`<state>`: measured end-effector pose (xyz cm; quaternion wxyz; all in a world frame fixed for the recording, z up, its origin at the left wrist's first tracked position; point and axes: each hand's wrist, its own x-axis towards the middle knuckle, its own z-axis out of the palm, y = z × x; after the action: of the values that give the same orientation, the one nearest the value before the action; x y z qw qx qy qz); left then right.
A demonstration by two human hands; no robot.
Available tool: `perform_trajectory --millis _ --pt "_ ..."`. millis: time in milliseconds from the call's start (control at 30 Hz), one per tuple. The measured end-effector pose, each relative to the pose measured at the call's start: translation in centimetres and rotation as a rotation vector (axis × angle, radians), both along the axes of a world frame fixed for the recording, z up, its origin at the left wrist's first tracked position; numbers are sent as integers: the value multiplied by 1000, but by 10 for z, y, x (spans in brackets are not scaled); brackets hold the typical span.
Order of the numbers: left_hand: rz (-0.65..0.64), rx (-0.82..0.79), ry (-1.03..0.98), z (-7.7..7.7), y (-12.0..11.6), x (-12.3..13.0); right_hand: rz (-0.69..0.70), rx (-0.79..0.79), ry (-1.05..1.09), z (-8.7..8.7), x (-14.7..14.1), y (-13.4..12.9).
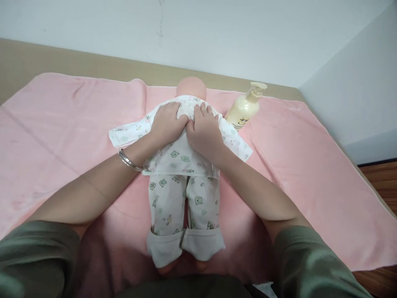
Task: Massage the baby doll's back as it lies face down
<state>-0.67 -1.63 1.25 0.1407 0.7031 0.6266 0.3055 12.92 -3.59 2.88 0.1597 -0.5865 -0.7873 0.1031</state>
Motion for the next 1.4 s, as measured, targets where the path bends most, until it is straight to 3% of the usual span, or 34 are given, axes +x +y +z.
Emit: perform_trajectory --millis 200,500,767,967,1033,1133,1300,1400 --pt "6 19 -38 -8 3 -2 -33 -34 0 -1 -5 -9" --pt "-41 183 128 -6 -16 13 3 27 92 -5 10 27" --pt "14 56 39 -2 1 2 155 290 -66 -14 9 -9" --pt "-40 142 254 6 -26 18 157 10 -62 2 15 28" --pt "-66 141 270 12 -32 20 135 -1 -36 4 16 35" --pt "-50 82 216 14 -25 15 112 61 -54 2 11 25" --pt "8 51 36 3 -2 1 139 131 -122 0 -1 -15" --pt "21 58 -38 -4 1 0 164 123 -109 1 -1 -17"
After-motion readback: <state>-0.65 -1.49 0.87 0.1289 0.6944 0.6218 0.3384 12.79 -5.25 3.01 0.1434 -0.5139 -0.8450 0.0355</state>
